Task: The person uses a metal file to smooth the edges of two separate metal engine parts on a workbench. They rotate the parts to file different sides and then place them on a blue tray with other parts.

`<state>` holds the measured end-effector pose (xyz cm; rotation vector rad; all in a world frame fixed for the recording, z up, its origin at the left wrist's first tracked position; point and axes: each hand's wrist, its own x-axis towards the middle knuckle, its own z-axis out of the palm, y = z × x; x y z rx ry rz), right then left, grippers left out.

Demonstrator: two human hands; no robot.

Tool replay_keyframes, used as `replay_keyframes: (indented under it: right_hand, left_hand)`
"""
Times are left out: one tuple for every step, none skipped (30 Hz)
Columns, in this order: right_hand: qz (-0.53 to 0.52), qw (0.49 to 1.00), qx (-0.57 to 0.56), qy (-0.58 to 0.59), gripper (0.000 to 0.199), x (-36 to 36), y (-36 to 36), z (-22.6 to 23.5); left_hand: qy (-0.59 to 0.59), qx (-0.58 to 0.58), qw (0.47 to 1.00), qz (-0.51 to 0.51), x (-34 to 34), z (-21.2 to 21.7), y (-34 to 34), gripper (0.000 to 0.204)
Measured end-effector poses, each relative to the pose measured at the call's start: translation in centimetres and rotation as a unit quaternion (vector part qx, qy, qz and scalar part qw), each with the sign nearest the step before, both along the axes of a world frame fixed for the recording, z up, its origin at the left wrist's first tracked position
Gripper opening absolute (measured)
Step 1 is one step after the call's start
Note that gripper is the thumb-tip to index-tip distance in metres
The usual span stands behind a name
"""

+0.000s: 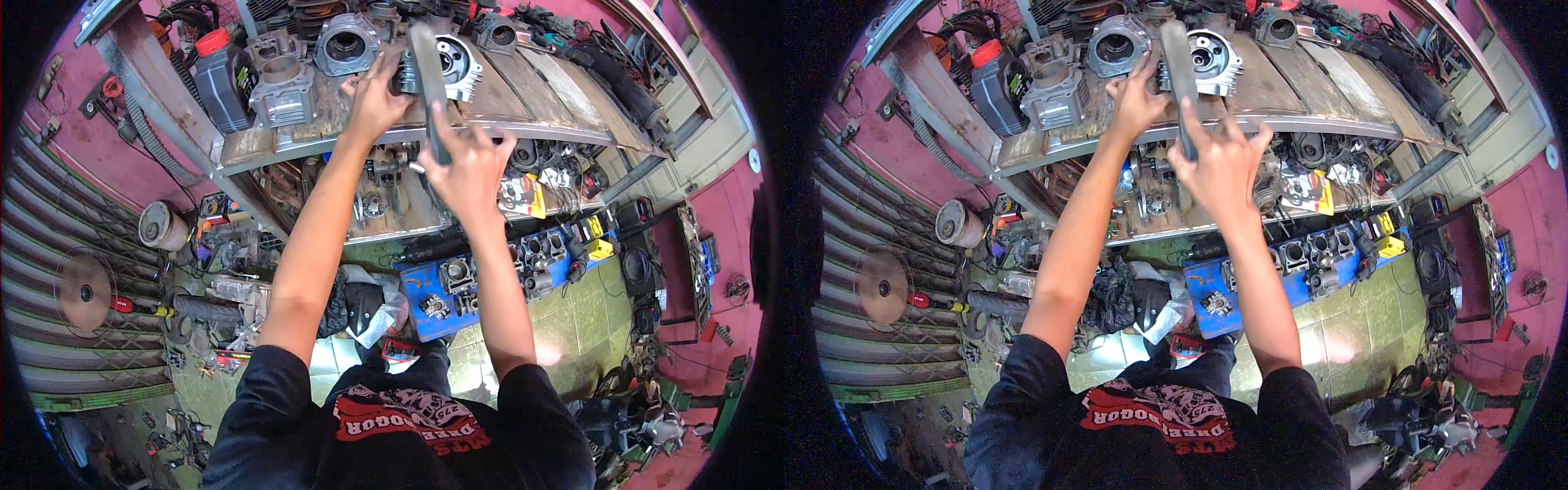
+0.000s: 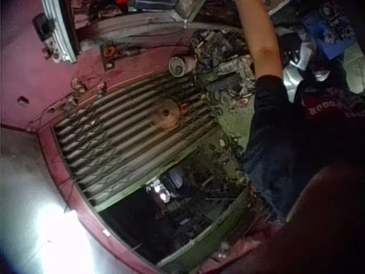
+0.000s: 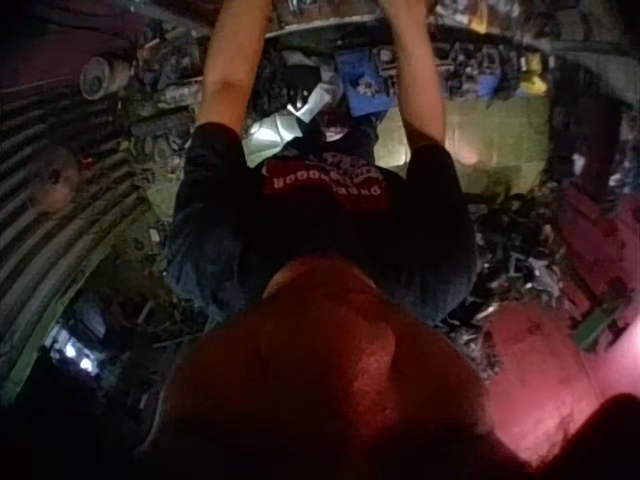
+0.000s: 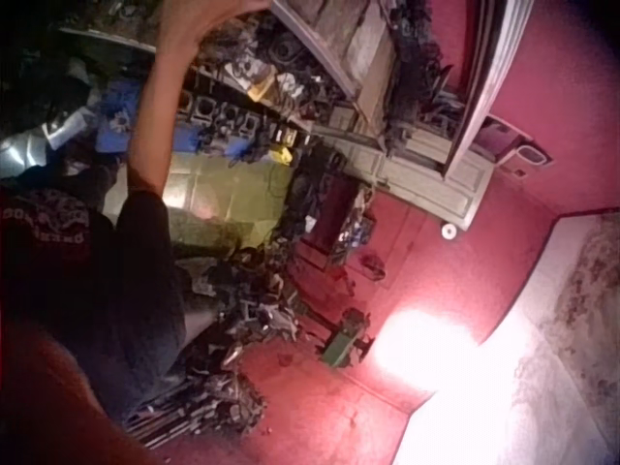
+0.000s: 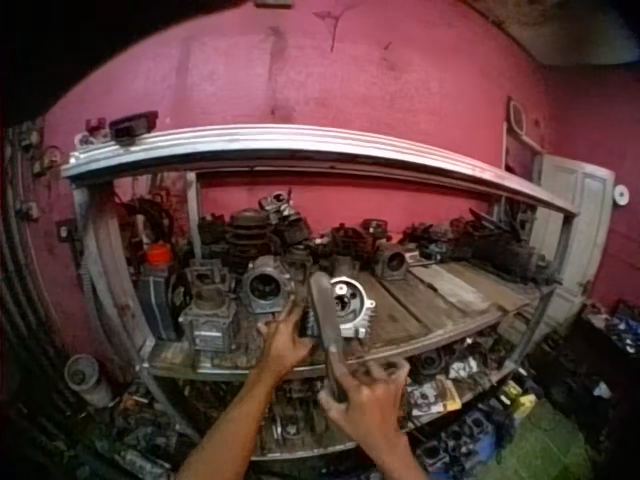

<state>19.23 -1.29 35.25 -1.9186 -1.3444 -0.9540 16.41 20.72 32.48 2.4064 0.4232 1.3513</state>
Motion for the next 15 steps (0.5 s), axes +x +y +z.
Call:
replay_keyframes:
  right_hand:
    - [0.002, 1.000, -0.017, 0.024, 0.058, -0.7, -0.7, -0.9]
    - [0.002, 1.000, -0.010, 0.019, 0.059, -1.1, -1.3, -1.9]
    - [0.016, 1.000, -0.005, 0.019, 0.059, -1.6, -1.7, -1.8]
    - [0.031, 0.999, -0.001, 0.019, 0.059, -1.9, -2.0, -1.6]
    - [0.046, 0.999, 0.004, 0.019, 0.059, -2.1, -2.2, -1.2]
    - [0.041, 0.999, 0.013, 0.012, 0.055, -2.1, -1.9, -0.2]
    - [0.037, 0.999, 0.025, 0.004, 0.056, -1.3, -1.4, 0.0]
    - [0.014, 1.000, 0.022, -0.016, 0.057, -0.5, -0.9, 0.2]
    - [-0.002, 0.999, 0.022, -0.036, 0.058, -0.3, -0.3, 0.4]
    - [0.006, 0.999, 0.017, -0.029, 0.059, -0.2, -0.4, 0.1]
    - [0.014, 1.000, 0.011, -0.023, 0.060, -0.1, -0.5, -0.6]
    - [0.024, 1.000, 0.007, -0.016, 0.062, -0.1, -0.4, -1.5]
    - [0.020, 0.999, -0.005, -0.040, 0.063, -0.3, -0.8, -2.7]
    - [0.037, 0.999, 0.004, -0.026, 0.063, -0.7, -1.4, -3.9]
    - [0.053, 0.998, 0.012, -0.012, 0.063, -1.2, -1.8, -4.1]
  left_hand:
    - [0.009, 0.012, 1.000, 0.008, -0.1, 0.0, -0.1, 0.087]
    - [0.018, 0.023, 0.999, 0.015, -0.3, -0.1, -0.2, 0.086]
    - [0.027, 0.036, 0.999, 0.026, -0.5, -0.3, 0.0, 0.085]
    - [0.032, 0.034, 0.998, 0.035, -0.5, -0.6, 0.4, 0.084]
    - [0.037, 0.032, 0.998, 0.045, -0.4, -0.6, 0.9, 0.084]
    - [0.042, 0.029, 0.997, 0.052, -0.1, -0.8, 1.1, 0.083]
    - [0.044, 0.023, 0.998, 0.043, -0.1, -0.5, 0.2, 0.082]
    - [0.047, 0.016, 0.998, 0.034, -0.1, -0.1, -0.7, 0.081]
    - [0.047, 0.013, 0.998, 0.032, -0.3, 0.2, -0.9, 0.081]
    - [0.055, 0.008, 0.998, 0.036, -0.3, 0.1, -0.6, 0.078]
    - [0.057, 0.011, 0.997, 0.042, -0.3, 0.2, -0.7, 0.078]
    - [0.059, 0.017, 0.997, 0.052, -0.4, 0.1, -0.3, 0.077]
    - [0.060, 0.020, 0.996, 0.059, -0.5, 0.1, -0.2, 0.077]
    - [0.090, 0.016, 0.994, 0.058, -0.5, 0.1, -0.2, 0.075]
    - [0.120, 0.011, 0.991, 0.054, -0.6, 0.3, -0.4, 0.074]
